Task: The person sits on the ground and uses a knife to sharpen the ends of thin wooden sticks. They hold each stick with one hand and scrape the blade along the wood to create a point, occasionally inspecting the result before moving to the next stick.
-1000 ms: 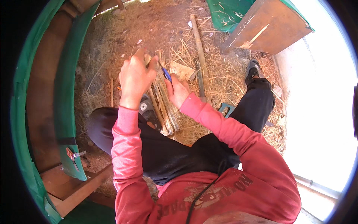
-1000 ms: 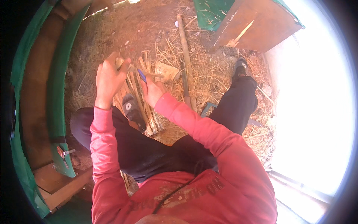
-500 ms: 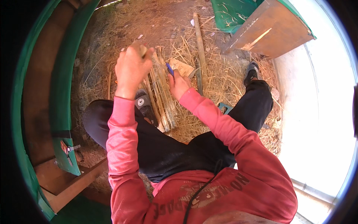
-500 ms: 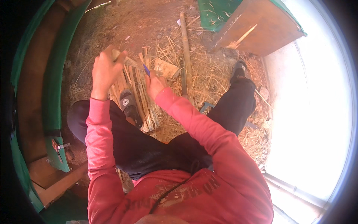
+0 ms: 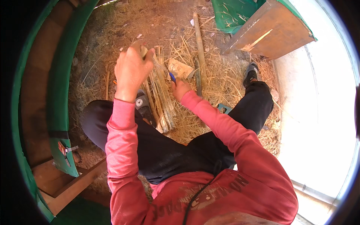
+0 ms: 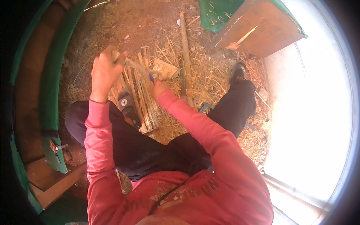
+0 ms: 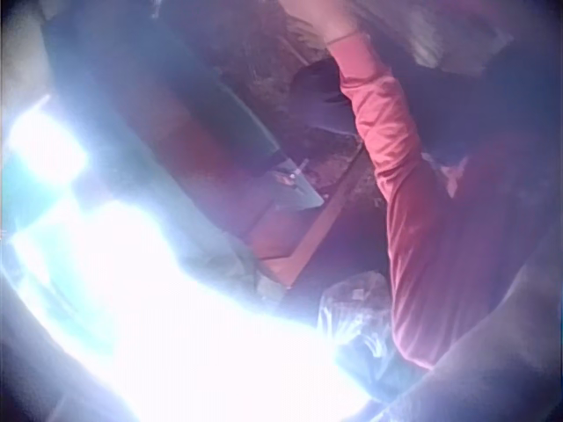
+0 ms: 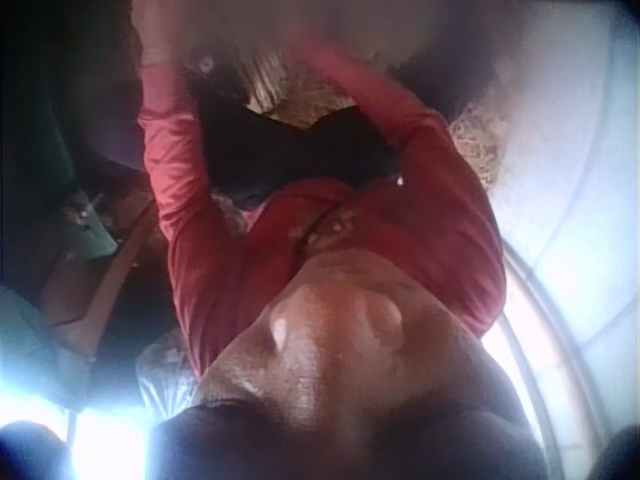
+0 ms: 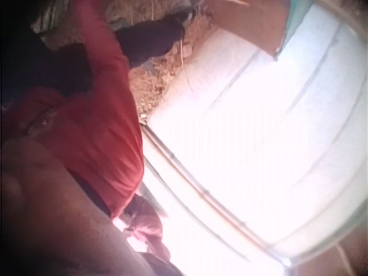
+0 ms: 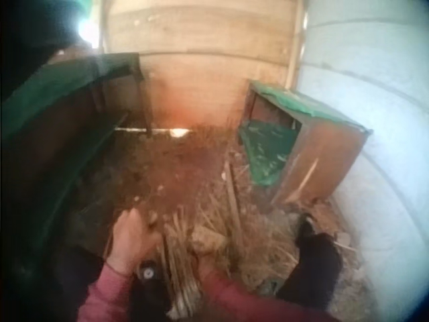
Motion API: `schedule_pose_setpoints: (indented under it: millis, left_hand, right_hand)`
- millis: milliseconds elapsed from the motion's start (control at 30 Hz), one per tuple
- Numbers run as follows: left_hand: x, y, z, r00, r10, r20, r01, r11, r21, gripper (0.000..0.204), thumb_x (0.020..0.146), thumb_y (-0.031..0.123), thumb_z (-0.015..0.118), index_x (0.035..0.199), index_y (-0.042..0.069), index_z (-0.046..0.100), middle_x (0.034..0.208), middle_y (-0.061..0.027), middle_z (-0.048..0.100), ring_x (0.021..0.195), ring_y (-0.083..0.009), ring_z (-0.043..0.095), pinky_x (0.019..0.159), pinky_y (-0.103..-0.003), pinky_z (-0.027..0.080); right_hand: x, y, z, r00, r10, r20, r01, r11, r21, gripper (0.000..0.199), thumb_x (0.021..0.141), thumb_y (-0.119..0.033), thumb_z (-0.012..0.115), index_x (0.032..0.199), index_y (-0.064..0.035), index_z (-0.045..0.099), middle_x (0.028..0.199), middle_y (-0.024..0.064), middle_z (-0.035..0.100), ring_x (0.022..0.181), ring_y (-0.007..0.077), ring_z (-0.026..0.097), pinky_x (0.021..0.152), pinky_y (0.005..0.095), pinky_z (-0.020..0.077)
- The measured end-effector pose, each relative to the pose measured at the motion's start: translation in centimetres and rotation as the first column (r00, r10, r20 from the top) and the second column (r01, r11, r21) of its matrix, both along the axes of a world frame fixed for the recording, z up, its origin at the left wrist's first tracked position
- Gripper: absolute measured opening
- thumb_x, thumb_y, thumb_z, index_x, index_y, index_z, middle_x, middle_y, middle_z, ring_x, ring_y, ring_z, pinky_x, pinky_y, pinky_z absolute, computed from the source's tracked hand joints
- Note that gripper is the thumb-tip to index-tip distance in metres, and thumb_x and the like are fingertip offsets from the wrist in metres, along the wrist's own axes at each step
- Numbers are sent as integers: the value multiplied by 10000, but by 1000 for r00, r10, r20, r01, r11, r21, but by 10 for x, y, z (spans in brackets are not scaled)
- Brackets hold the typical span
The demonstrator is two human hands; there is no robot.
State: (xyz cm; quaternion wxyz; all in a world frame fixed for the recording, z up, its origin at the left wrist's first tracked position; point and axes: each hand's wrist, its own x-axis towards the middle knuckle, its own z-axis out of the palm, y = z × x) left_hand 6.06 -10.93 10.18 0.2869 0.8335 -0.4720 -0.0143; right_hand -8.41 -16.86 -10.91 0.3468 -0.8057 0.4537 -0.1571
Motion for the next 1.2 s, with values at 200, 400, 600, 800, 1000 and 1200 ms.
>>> schedule_pose_setpoints:
  millis: [200, 400, 600, 800, 1000, 1200]
  left_hand:
    - [-9, 1, -4, 1000, -5, 11, 5, 1000, 13, 316, 873, 292, 674, 1022, 13, 660, 835, -242, 683, 866, -457, 659, 751, -502, 515]
    - [-2, 5, -4, 1000, 2, 27, -2, 1000, -2, 296, 867, 296, 680, 967, 19, 658, 816, -239, 683, 840, -455, 666, 731, -512, 522]
    - [1, 1, -7, 999, 7, 41, -5, 999, -33, 297, 854, 319, 700, 921, 32, 661, 770, -244, 683, 795, -448, 681, 707, -522, 537]
    - [-2, -1, -4, 999, -25, 36, 27, 998, -55, 305, 859, 323, 696, 926, 29, 655, 784, -243, 687, 797, -452, 678, 705, -529, 537]
    - [1, 7, -5, 998, -1, 61, 1, 1000, 0, 291, 860, 313, 699, 919, 32, 651, 773, -242, 687, 796, -448, 683, 697, -525, 539]
    - [-6, -1, 3, 999, -29, 22, 29, 1000, -3, 273, 856, 285, 699, 921, 24, 652, 780, -249, 682, 810, -451, 679, 701, -525, 531]
  right_hand:
    - [-4, 19, 22, 1000, -11, -14, 11, 1000, -4, 257, 992, -229, 527, 1069, 14, 564, 782, 279, 661, 732, 479, 641, 693, 547, 511]
    - [8, 16, 47, 995, 44, 87, -45, 999, 13, 289, 980, -231, 532, 1120, 21, 561, 846, 324, 650, 788, 500, 635, 707, 557, 520]
    - [3, -2, -13, 1000, 15, 23, -13, 996, -90, 299, 975, -252, 549, 1116, 11, 539, 768, 309, 643, 719, 504, 629, 673, 563, 499]
    - [-22, -14, -47, 974, 36, -224, -67, 989, -134, 336, 972, -238, 547, 1207, 1, 526, 788, 313, 652, 733, 508, 639, 661, 582, 505]
    - [11, -10, -30, 968, 25, -250, 0, 995, 103, 301, 962, -164, 528, 1214, 0, 548, 946, 311, 674, 913, 471, 661, 798, 558, 523]
    - [-64, -63, -189, 741, 231, -630, -146, 972, 185, 406, 970, -288, 529, 1278, -33, 602, 1158, 249, 664, 1070, 431, 637, 880, 505, 512]
